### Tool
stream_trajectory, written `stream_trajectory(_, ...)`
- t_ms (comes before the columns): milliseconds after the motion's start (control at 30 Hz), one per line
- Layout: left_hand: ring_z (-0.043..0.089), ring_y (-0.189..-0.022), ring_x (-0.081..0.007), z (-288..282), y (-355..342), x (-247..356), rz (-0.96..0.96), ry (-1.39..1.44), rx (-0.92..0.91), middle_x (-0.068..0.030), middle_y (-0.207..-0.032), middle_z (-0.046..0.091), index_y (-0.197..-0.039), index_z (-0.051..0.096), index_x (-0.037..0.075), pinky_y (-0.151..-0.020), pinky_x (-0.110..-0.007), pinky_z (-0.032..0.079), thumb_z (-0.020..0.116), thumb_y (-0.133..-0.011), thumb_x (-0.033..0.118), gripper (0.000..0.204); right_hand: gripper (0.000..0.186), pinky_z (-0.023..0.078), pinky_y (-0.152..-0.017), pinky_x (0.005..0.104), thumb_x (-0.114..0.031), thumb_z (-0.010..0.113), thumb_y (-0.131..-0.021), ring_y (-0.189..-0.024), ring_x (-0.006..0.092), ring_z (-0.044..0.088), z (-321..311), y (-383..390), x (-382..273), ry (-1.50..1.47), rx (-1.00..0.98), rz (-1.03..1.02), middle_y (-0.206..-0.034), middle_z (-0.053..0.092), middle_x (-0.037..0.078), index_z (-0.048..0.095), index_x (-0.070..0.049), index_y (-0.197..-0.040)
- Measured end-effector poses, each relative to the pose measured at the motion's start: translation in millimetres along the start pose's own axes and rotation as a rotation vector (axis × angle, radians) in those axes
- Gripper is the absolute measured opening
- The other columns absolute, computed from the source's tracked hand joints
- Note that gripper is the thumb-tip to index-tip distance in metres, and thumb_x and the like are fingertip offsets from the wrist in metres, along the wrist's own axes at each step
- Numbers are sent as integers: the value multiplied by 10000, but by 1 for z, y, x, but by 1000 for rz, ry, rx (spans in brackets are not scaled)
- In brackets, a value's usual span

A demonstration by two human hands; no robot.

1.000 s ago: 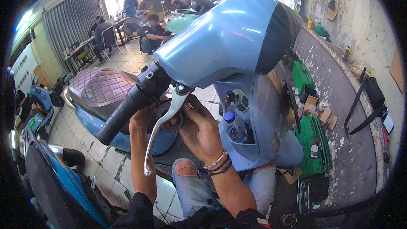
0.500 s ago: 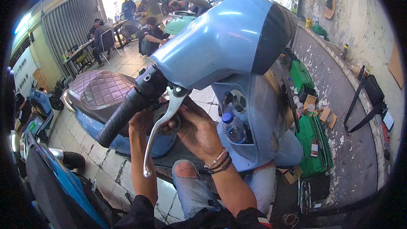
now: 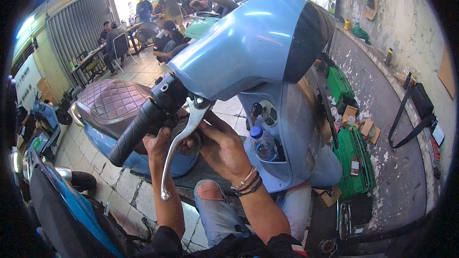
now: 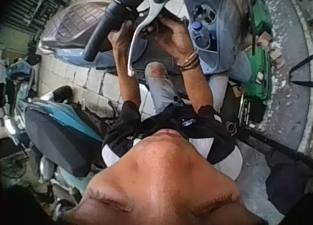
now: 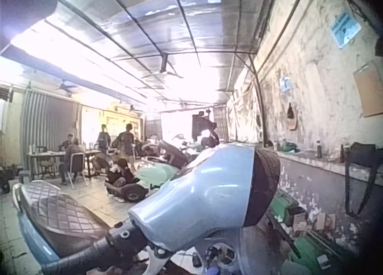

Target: The person wraps tape around the wiring near the scooter brake lever, attaches the handlebar throttle grip, and tightens screws on the handlebar assembly using an allen key.

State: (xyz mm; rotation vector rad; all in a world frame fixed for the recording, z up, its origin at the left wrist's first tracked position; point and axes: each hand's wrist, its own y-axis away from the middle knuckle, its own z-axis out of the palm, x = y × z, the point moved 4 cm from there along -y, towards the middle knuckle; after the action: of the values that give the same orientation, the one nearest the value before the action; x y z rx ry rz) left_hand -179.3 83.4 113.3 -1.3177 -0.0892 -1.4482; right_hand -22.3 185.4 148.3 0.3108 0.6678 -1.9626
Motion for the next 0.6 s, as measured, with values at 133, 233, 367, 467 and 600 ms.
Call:
stream_trajectory(133, 700, -952, -214, 3, 9, 3, 48, -22, 78, -126, -1053, 722, -1215, 657, -23, -883, -348, 559, 873, -772, 71, 502, 267, 567, -862, 419, -121, 487, -1070, -935, 199, 685, -1, 0, 0, 38, -6, 1, -1112, 685, 113, 597, -47, -1302)
stream_trajectory(233, 713, -928, -212, 3, 17, 11, -21, -100, 110, -126, -1028, 729, -1202, 662, -23, -852, -344, 580, 865, -791, 110, 477, 309, 555, -874, 410, -116, 501, -1063, -1015, 222, 678, 1, 3, -1, 109, -35, -35, -1162, 673, 123, 558, -29, -1354)
stream_trajectory(367, 690, -929, -212, 4, 17, 16, -157, -169, 157, -136, -1074, 702, -1211, 636, -38, -841, -338, 559, 849, -780, 117, 505, 371, 552, -904, 389, -109, 514, -1057, -1080, 224, 659, 2, 5, -2, 152, -27, -50, -1220, 651, 136, 492, 8, -1409)
stream_trajectory(467, 688, -890, -223, 13, 11, 11, -160, 116, 38, -143, -1098, 678, -1281, 574, -43, -819, -344, 563, 823, -789, 194, 601, 402, 536, -950, 346, -89, 527, -1053, -1117, 205, 650, 1, 4, -1, 110, -65, -50, -1261, 633, 150, 454, 36, -1428)
stream_trajectory(600, 700, -860, -251, 17, 12, -3, -248, 347, 13, -164, -1101, 662, -1350, 504, -47, -768, -345, 593, 794, -789, 248, 697, 391, 516, -970, 344, -83, 540, -1045, -1129, 197, 638, -3, 2, 1, 86, -69, -46, -1258, 632, 137, 470, 31, -1412)
